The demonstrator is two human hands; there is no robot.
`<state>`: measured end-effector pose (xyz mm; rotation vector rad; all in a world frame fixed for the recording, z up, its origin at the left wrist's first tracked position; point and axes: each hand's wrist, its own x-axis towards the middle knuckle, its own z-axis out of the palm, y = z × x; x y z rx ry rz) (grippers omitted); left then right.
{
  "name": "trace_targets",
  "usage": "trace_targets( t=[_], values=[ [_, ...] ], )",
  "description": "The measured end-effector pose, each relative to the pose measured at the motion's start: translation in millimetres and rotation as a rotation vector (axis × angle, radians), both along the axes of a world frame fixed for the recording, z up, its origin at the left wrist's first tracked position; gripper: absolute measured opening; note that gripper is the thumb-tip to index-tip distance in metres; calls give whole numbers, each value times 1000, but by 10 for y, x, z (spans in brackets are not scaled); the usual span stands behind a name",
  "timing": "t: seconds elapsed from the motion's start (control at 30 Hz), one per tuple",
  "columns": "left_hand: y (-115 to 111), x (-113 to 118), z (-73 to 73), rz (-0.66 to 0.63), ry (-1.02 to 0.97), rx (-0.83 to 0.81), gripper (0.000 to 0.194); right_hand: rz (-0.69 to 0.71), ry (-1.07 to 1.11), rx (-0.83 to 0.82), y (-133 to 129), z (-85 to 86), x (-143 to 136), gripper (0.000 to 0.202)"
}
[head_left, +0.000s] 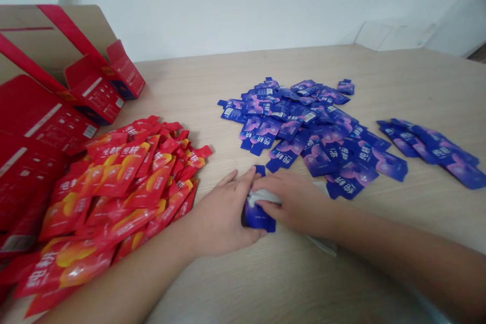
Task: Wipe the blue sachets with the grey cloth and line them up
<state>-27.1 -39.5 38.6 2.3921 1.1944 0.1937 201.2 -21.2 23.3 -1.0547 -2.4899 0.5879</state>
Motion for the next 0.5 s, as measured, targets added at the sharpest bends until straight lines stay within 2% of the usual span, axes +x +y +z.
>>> trace_targets(
  t=[0.17, 0.27, 0.33, 0.4, 0.43, 0.5],
  values=[
    [-23, -20, -65, 7, -12, 41, 120, 48, -12, 106, 152, -42, 82, 21],
    [-36, -48, -135, 8, -65, 110, 120, 66, 136, 149, 86, -7, 135, 20],
    [-34, -73, -170, 10, -110, 154, 122, 178, 221, 52, -5, 73, 142, 19],
    [-25, -94, -190, -15, -141, 172, 126, 330, 208, -98, -92, 169, 121, 18],
    [-19, -101, -195, -35, -149, 172, 127, 374, 177, -159, -121, 209, 104, 17],
    [-12, -108, -197, -57, -158, 163, 128, 377, 130, -211, -142, 253, 66, 17]
  ],
)
